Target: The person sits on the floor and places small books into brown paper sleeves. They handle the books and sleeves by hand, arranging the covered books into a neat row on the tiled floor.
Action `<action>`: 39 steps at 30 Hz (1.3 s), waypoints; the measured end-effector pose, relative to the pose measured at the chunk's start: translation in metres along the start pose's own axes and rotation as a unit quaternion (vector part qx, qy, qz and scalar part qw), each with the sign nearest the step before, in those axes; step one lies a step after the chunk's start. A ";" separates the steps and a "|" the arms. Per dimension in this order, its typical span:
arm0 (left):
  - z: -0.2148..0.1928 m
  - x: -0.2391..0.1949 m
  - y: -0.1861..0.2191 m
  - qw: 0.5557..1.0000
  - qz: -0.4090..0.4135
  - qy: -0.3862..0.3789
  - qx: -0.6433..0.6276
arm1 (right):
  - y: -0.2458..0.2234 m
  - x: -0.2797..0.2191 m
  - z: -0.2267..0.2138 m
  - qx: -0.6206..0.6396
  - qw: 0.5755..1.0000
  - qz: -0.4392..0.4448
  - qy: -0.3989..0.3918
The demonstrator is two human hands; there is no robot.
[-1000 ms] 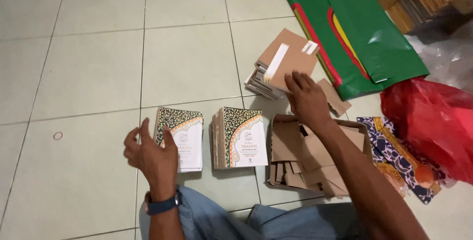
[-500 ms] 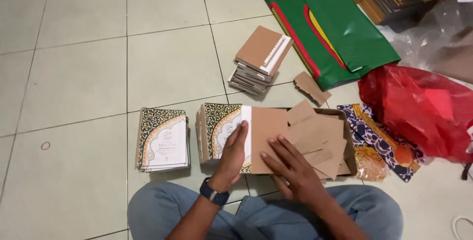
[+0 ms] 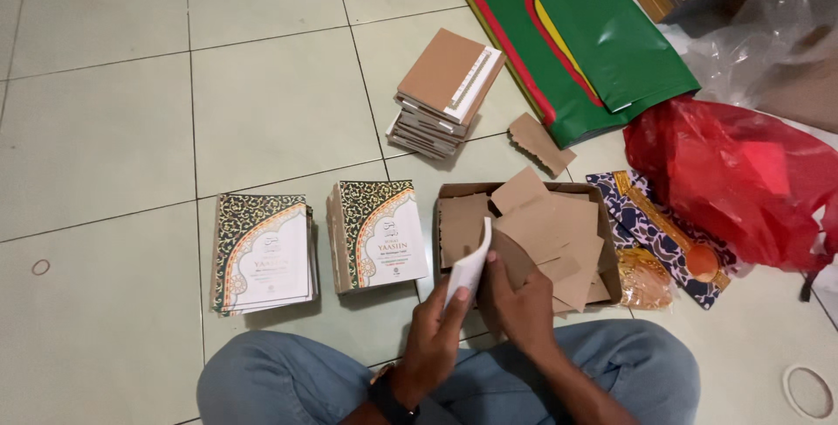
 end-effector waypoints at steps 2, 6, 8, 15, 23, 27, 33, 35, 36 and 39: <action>-0.002 0.001 -0.005 0.999 -0.023 0.030 0.011 | 0.012 0.010 -0.005 0.007 1.000 0.006 -0.006; -0.010 0.003 -0.004 0.992 -0.029 0.112 -0.058 | 0.015 0.022 -0.016 0.106 0.992 0.052 -0.044; -0.013 0.010 -0.005 0.989 -0.025 0.125 -0.074 | 0.018 0.026 -0.022 0.106 0.992 0.050 -0.041; -0.017 0.016 -0.007 0.987 -0.011 0.152 -0.045 | -0.009 0.021 -0.029 0.159 0.975 0.158 -0.010; -0.017 0.013 0.000 0.988 0.011 0.141 -0.063 | -0.023 0.019 -0.027 0.268 0.939 0.214 -0.005; -0.016 0.013 -0.003 0.986 0.033 0.137 -0.084 | -0.025 0.020 -0.027 0.310 0.921 0.236 -0.022; -0.022 0.010 -0.004 0.989 0.040 0.139 -0.008 | -0.028 0.020 -0.027 0.339 0.908 0.247 -0.024; -0.022 0.009 -0.002 0.990 0.049 0.129 -0.021 | -0.035 0.019 -0.028 0.345 0.901 0.263 -0.022; -0.023 0.008 -0.001 0.991 0.058 0.119 -0.034 | -0.038 0.018 -0.028 0.351 0.894 0.280 -0.021; -0.025 0.008 0.000 0.991 0.051 0.110 -0.058 | -0.040 0.019 -0.027 0.361 0.889 0.282 -0.005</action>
Point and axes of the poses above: each hand's wrist, its own x-axis towards the middle knuckle, its own z-axis out of the palm, y = z × x, the point moved 1 cm from there along x, towards the middle knuckle, and after that the axes turned 6 degrees about x, right-handed, at the moved point
